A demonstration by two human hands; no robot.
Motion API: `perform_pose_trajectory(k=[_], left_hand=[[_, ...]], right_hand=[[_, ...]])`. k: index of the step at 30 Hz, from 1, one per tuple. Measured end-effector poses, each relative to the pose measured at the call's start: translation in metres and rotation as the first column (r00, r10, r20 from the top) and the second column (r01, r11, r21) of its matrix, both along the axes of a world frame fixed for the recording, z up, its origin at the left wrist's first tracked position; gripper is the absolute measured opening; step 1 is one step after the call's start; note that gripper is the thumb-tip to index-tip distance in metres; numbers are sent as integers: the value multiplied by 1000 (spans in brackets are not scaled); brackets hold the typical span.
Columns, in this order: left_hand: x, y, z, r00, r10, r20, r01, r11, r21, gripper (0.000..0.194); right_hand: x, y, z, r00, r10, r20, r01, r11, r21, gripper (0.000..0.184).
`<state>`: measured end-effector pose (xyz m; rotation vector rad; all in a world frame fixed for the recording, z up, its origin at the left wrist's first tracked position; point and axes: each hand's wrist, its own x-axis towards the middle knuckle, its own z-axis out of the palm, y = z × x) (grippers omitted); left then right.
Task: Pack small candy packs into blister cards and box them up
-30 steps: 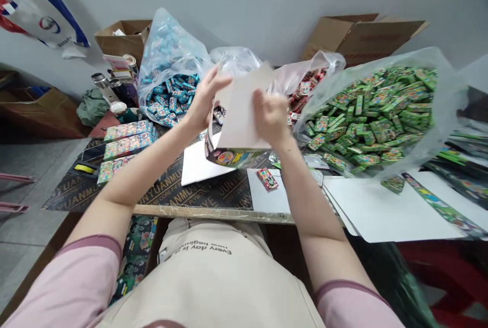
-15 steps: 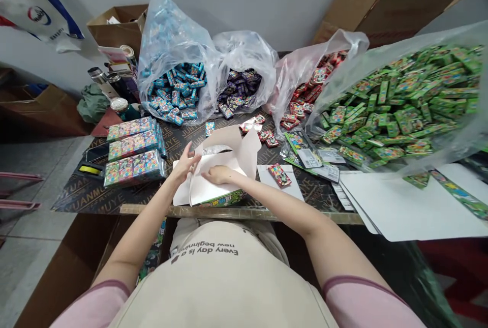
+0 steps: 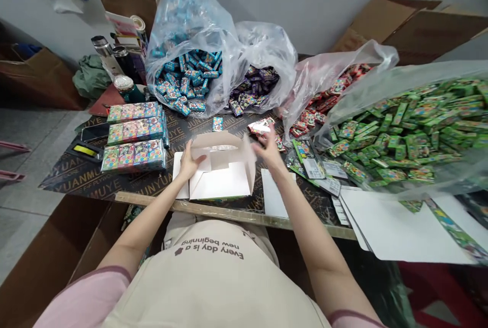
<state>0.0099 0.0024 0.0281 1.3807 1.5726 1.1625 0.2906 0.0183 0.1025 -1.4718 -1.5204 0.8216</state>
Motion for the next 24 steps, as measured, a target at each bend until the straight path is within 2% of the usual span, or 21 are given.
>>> perform_pose_trajectory(k=[2,4,6,9,11,13,15,17,18,20,22,24], left_hand=[[0,-1,-3,1000,-14,-8,14,1000,21,64],[-2,0,-7,999,-33,15,33,999,32,54],[-3,0,-11,992,-12,127,11,1000,2,46],[-3,0,-15,948,62,312,-37,996,-86,31],[-3,-1,-15,932,71,356,-33,993,-111,30],[-5,-1,-12,928,31,372,15,993,-121,32],[-10,1,-5,922,-33,386,94,986,-141,32],[-18,3,3,920,-146,364,218,962,-163,47],[-22,6,8,915,-224,335,296,938,-181,57],[-27,12,16,893,-383,235,434,872,-228,68],[-26,20,23,884,-459,89,465,843,-272,62],[-21,28,27,898,-439,-37,413,868,-275,54]], right_hand=[[-19,8,-14,967,229,110,-213,967,-142,115],[-36,12,-25,934,303,191,-266,944,-196,118],[-47,13,-32,939,297,174,-266,947,-181,102],[-48,14,-38,967,256,17,-252,961,-117,62],[-45,15,-38,978,199,-63,-205,972,-114,40],[-42,16,-36,983,160,-91,-170,978,-123,32],[-40,19,-31,977,197,-87,-207,968,-143,31],[-38,23,-26,948,316,-31,-317,933,-171,29],[-37,26,-23,923,385,15,-376,907,-187,37],[-35,32,-17,858,502,109,-469,852,-232,64],[-34,37,-12,805,570,163,-507,805,-308,77],[-33,41,-9,767,620,167,-522,753,-401,71]])
